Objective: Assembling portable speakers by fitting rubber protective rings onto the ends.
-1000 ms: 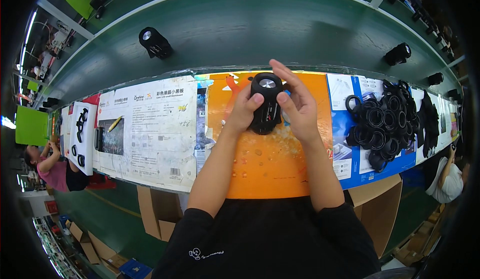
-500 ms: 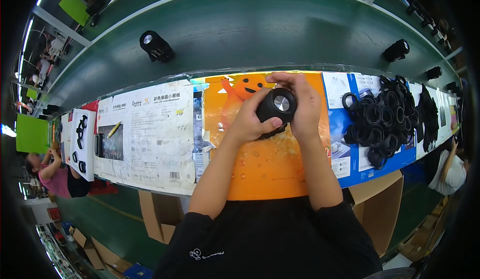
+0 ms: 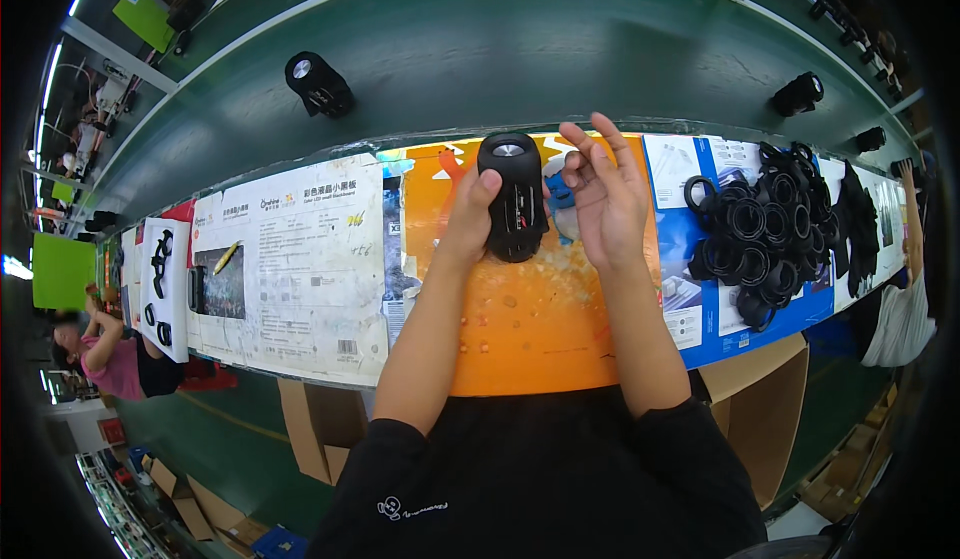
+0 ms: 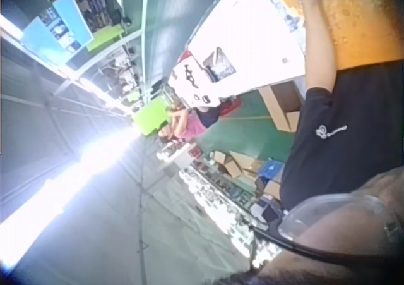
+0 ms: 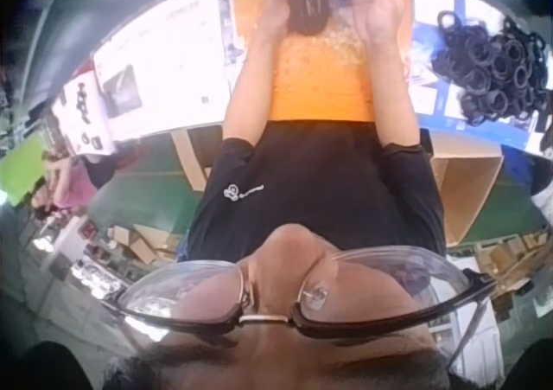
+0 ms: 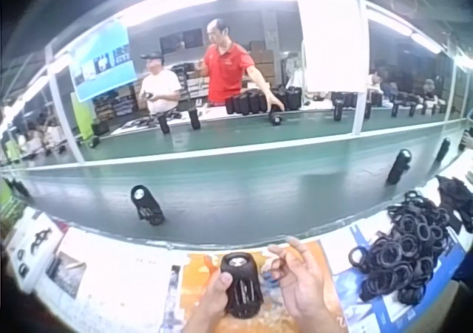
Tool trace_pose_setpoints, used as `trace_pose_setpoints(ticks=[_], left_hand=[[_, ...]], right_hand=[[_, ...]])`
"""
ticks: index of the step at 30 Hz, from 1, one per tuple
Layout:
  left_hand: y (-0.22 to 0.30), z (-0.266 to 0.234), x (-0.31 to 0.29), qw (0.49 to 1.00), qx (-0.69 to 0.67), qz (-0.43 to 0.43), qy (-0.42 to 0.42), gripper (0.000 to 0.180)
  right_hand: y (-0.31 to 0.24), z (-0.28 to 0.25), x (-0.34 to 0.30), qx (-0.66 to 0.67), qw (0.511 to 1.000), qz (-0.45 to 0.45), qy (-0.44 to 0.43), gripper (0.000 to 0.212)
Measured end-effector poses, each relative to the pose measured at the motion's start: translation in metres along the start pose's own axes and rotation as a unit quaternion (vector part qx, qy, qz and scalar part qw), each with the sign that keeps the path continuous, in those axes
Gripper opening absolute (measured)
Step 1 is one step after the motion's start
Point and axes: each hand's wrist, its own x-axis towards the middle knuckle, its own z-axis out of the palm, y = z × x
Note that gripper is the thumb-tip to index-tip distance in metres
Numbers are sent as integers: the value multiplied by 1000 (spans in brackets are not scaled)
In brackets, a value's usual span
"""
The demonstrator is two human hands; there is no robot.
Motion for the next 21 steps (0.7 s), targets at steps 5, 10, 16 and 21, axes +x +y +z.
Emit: trace_pose_setpoints(ticks=[5,10,16,21], left_hand=[[-3,-4,4,999,-35,-22,1,84],[-1,-6,2,999,-39,-17,-12,84],[5,0,-1,998,-34,8,-57,90],[6,-4,-4,998,-22,-2,-51,89]], right_hand=[[4,-24,4,-53,997,26,-49,28],[10,-6,0,-112,991,-45,-58,51],[3,-23,8,106,950,118,-270,79],[2,-28,15,-42,976,57,-204,64]])
